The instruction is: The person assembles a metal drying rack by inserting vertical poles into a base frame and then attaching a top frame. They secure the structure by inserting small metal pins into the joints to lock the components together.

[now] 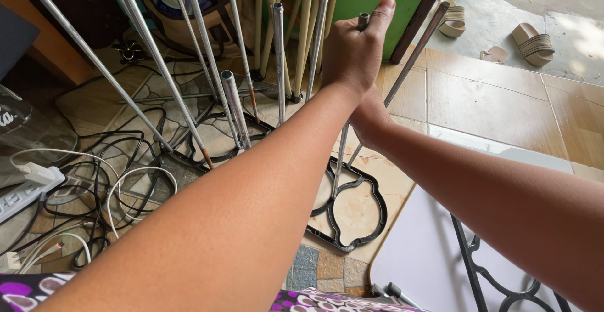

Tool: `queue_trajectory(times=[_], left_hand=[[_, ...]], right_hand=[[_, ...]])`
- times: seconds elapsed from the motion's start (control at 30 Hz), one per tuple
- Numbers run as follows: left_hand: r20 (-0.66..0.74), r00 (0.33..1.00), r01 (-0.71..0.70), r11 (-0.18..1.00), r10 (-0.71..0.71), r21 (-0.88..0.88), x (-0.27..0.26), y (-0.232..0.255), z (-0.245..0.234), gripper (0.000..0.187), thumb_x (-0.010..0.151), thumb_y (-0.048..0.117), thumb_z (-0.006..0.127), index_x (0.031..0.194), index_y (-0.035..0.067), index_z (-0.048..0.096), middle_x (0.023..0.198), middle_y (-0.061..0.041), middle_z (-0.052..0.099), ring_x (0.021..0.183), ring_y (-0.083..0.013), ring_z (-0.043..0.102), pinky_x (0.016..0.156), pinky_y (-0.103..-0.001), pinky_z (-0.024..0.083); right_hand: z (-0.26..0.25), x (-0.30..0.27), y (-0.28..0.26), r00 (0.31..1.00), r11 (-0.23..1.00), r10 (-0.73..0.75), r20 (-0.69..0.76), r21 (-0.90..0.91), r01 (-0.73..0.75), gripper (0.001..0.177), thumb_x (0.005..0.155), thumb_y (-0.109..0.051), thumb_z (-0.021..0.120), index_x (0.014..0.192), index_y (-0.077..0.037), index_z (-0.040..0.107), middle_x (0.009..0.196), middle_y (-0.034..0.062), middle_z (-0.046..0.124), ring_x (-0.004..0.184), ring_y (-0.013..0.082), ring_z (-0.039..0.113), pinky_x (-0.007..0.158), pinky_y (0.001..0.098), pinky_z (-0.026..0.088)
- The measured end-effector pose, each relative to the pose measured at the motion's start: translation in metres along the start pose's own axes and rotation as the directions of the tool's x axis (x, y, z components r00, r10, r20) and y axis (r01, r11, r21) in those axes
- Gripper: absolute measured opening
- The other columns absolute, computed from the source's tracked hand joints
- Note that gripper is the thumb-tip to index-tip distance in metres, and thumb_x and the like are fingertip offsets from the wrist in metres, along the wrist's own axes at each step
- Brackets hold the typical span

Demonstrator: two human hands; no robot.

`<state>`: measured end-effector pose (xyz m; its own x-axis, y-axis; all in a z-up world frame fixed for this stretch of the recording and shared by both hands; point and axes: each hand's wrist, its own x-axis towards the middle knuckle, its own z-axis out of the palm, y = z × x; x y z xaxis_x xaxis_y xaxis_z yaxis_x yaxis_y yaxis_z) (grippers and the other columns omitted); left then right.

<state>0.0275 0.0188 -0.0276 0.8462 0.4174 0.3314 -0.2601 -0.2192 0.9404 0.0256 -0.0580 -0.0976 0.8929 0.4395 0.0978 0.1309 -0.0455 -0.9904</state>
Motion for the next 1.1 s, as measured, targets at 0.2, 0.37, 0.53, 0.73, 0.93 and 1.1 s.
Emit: queue_trajectory(times=[0.2,0.37,0.53,0.73,0.93,1.1], left_hand=[[0.018,0.997,-0.076,0.996,0.077,-0.052,-0.020,0.013,0.010,0.080,0.093,0.075,0.040,0.043,0.013,0.051,0.042,-0.004,0.059,0.048,-0.0206,0.063,0.053,-0.037,0.051],[0.131,0.966,-0.204,0.969,0.222,-0.140,-0.035,0.003,0.036,0.081,0.099,0.073,0.043,0.048,0.011,0.049,0.043,-0.005,0.053,0.042,-0.0214,0.059,0.050,-0.038,0.046],[0.150,0.862,-0.413,0.843,0.484,-0.343,-0.042,-0.005,0.058,0.072,0.101,0.077,0.040,0.064,0.020,0.063,0.042,0.003,0.049,0.039,-0.0123,0.054,0.048,-0.030,0.042],[0.100,0.962,-0.224,0.945,0.253,-0.236,-0.067,0.022,0.018,0.069,0.105,0.054,0.052,0.052,0.010,0.051,0.045,-0.005,0.050,0.041,-0.0195,0.052,0.046,-0.038,0.034],[0.178,0.966,-0.158,0.973,0.188,-0.171,-0.073,0.061,0.008,0.066,0.100,0.053,0.052,0.051,0.009,0.053,0.045,-0.007,0.053,0.041,-0.0208,0.051,0.045,-0.038,0.038],[0.067,0.801,-0.598,0.801,0.595,0.030,-0.074,0.054,0.027,0.060,0.111,0.043,0.043,0.068,0.006,0.060,0.053,-0.011,0.052,0.048,-0.0248,0.047,0.046,-0.038,0.034]], right_hand=[[-0.016,-0.011,0.022,0.997,0.991,-0.081,-0.001,0.108,0.081,0.021,0.095,-0.015,0.070,0.107,-0.001,0.060,0.096,0.0040,0.060,0.086,0.0124,0.055,0.068,0.0323,0.050],[-0.043,-0.026,0.047,0.977,0.956,-0.187,-0.104,-0.248,0.157,0.020,0.094,-0.012,0.069,0.109,-0.003,0.059,0.100,0.0027,0.063,0.093,0.0108,0.055,0.076,0.0306,0.051],[-0.058,-0.029,0.068,0.971,0.942,-0.204,-0.127,-0.295,0.159,0.020,0.094,-0.012,0.069,0.108,-0.003,0.060,0.104,0.0046,0.065,0.097,0.0124,0.056,0.080,0.0327,0.052],[-0.042,-0.041,0.078,0.859,0.770,-0.511,-0.026,-0.459,0.444,0.036,0.098,-0.013,0.069,0.127,0.002,0.055,0.123,0.0155,0.061,0.114,0.0228,0.053,0.092,0.0400,0.049],[-0.043,-0.039,0.073,0.957,0.894,-0.247,-0.154,-0.418,0.163,0.033,0.095,-0.022,0.071,0.121,-0.004,0.060,0.117,0.0133,0.066,0.109,0.0227,0.057,0.093,0.0387,0.051],[-0.061,-0.026,0.093,0.946,0.838,-0.292,-0.140,-0.515,0.182,0.031,0.094,-0.024,0.073,0.117,-0.005,0.064,0.114,0.0120,0.069,0.106,0.0220,0.059,0.092,0.0386,0.052]])
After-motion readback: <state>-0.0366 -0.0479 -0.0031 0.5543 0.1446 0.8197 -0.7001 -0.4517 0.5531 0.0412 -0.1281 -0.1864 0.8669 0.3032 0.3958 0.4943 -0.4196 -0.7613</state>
